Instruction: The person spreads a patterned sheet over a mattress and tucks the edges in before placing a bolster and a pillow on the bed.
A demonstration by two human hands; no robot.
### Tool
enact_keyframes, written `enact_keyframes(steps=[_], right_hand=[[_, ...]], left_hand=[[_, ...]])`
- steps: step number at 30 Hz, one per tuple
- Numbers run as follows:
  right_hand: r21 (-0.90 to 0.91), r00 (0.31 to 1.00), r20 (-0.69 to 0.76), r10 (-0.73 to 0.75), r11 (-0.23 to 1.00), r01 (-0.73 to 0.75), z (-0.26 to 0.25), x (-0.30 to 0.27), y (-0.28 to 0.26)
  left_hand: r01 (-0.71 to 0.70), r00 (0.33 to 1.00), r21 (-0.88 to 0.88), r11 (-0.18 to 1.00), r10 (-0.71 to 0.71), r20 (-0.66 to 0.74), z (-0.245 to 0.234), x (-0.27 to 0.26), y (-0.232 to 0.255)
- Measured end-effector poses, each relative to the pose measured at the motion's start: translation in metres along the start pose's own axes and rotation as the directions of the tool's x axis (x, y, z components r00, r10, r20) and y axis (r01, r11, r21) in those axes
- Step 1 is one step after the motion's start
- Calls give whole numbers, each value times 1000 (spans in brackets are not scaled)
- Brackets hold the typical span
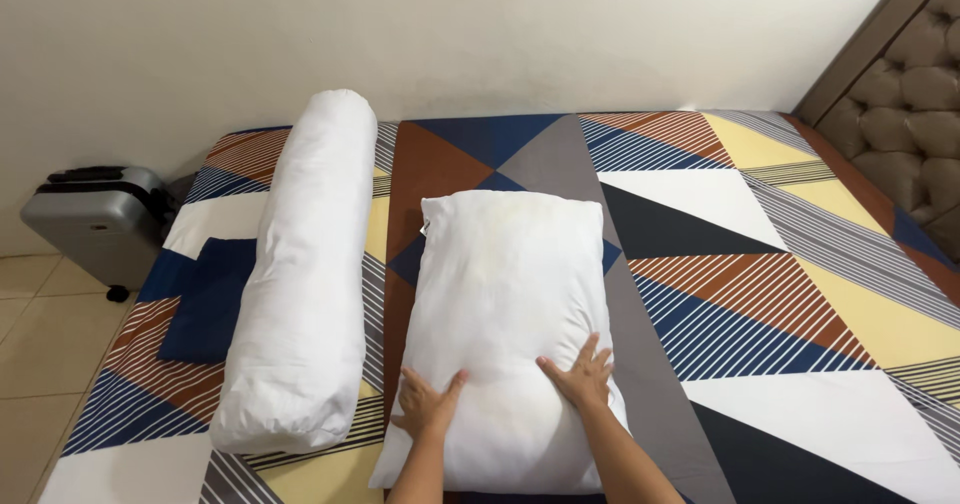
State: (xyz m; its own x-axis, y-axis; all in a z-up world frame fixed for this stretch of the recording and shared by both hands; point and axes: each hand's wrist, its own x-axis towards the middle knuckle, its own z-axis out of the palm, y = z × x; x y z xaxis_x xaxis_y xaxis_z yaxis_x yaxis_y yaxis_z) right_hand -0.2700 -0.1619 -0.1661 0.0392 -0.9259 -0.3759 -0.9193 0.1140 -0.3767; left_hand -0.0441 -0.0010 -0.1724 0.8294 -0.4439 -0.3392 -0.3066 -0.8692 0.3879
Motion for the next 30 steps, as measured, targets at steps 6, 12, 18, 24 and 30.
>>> enact_keyframes(steps=[6, 12, 18, 24, 30], right_hand=[[353, 962, -209, 174, 931, -91, -27, 4, -7], [543, 864, -497, 84, 807, 234, -88, 40, -14], [482, 679, -734, 14, 715, 507, -181, 70, -1], [234, 624, -781, -17, 919, 317, -238, 100, 47], [-166, 957, -243, -159, 979, 120, -170, 141, 115]], left_hand=[[29, 999, -185, 982, -20, 49, -21, 4, 27], [-454, 834, -250, 855, 310, -457, -32, -12, 103], [-816, 502, -259, 517, 412, -760, -61, -55, 185], [-683, 715, -472, 557, 378, -589, -46, -87, 234], [-416, 909, -190, 889, 409, -76, 24, -63, 201]])
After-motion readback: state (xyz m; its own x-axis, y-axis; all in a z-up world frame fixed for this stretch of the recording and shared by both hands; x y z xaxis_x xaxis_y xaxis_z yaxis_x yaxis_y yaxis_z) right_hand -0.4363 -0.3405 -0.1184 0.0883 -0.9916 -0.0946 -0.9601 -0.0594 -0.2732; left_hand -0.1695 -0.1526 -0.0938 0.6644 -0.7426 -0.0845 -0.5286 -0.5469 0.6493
